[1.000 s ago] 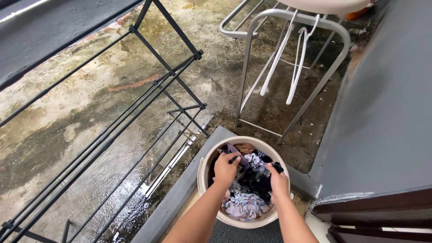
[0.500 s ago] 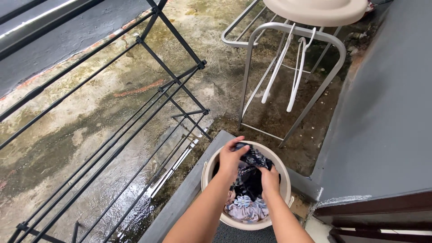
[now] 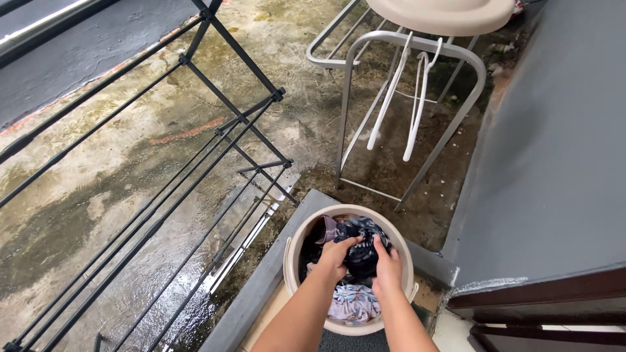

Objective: Hanging wet laundry items onto a drying rack from a bucket.

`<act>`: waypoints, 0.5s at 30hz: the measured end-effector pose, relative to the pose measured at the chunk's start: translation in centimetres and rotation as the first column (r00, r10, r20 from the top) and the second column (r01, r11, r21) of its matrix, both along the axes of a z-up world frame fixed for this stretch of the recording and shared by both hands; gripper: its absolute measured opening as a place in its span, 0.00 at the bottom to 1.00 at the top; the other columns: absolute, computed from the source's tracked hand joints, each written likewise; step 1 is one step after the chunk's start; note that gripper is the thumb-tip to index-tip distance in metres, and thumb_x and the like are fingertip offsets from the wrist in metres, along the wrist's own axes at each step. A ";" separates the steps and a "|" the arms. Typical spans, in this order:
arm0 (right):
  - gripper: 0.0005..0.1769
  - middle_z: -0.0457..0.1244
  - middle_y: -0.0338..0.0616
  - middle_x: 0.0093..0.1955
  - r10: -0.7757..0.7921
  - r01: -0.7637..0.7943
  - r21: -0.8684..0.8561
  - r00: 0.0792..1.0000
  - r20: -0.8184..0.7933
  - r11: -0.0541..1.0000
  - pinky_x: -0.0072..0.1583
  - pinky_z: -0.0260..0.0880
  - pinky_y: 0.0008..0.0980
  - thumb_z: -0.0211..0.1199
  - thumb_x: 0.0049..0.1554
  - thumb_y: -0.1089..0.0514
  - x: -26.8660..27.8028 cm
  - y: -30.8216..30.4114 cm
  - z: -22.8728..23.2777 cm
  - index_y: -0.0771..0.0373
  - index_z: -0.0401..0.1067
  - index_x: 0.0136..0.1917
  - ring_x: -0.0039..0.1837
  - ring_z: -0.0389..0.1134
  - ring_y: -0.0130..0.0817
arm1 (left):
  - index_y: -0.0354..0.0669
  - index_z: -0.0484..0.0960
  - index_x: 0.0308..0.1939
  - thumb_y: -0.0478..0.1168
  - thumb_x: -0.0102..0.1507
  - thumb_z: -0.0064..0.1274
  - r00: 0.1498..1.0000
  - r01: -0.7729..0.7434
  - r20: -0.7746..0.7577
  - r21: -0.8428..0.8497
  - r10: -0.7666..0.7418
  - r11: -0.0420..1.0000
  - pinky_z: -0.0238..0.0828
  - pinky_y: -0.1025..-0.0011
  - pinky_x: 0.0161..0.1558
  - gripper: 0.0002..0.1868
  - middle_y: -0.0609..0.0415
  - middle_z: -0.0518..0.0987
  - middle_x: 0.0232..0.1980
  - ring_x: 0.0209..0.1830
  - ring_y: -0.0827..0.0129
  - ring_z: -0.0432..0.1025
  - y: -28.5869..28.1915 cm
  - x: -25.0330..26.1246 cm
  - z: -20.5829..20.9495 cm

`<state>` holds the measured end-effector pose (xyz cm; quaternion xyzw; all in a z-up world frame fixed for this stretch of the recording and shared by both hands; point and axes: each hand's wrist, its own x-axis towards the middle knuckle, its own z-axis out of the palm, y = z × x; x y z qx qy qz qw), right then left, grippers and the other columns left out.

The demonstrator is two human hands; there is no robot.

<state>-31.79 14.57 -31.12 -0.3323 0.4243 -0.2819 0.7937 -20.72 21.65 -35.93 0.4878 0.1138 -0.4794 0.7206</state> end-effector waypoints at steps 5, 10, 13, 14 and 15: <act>0.35 0.64 0.49 0.67 0.092 0.021 0.448 0.969 -0.230 0.894 0.57 0.67 0.69 0.55 0.55 0.31 0.3 1.5 5.3 0.50 0.67 0.69 0.62 0.67 0.54 | 0.36 0.87 0.40 0.42 0.51 0.71 0.892 -0.050 0.447 0.250 -0.070 0.967 0.77 0.67 0.40 0.17 0.50 0.87 0.38 0.34 0.67 0.80 0.1 -1.5 7.2; 0.33 0.67 0.49 0.62 -0.052 0.049 0.588 0.999 -0.012 0.807 0.58 0.71 0.57 0.56 0.56 0.31 1.3 -1.3 -4.6 0.55 0.72 0.63 0.59 0.70 0.51 | 0.32 0.87 0.41 0.44 0.51 0.73 0.829 0.229 0.452 0.263 -0.329 0.937 0.77 0.69 0.40 0.21 0.50 0.86 0.39 0.34 0.68 0.80 1.3 -1.1 8.1; 0.23 0.70 0.49 0.57 -0.089 0.059 0.531 0.996 0.031 0.845 0.60 0.74 0.52 0.57 0.60 0.45 1.6 -2.8 -9.1 0.60 0.75 0.61 0.57 0.73 0.47 | 0.33 0.86 0.43 0.45 0.50 0.72 0.913 0.211 0.315 0.174 -0.258 0.962 0.78 0.68 0.40 0.23 0.48 0.86 0.39 0.34 0.65 0.81 1.8 -1.2 7.8; 0.20 0.71 0.47 0.55 -0.144 0.145 0.499 0.989 -0.042 0.854 0.60 0.74 0.50 0.56 0.60 0.48 1.5 -2.4 -7.9 0.61 0.75 0.59 0.55 0.73 0.46 | 0.34 0.86 0.45 0.45 0.50 0.72 0.956 0.140 0.244 0.114 -0.164 0.984 0.79 0.68 0.40 0.24 0.49 0.86 0.40 0.34 0.65 0.81 2.1 -1.4 8.1; 0.17 0.71 0.45 0.53 -0.199 0.226 0.460 0.974 -0.108 0.859 0.61 0.73 0.48 0.56 0.61 0.51 1.8 -2.2 -6.5 0.61 0.75 0.57 0.54 0.73 0.44 | 0.35 0.86 0.46 0.45 0.49 0.72 0.983 0.059 0.171 0.059 -0.069 0.996 0.79 0.67 0.40 0.25 0.50 0.87 0.40 0.34 0.65 0.81 2.3 -1.3 8.4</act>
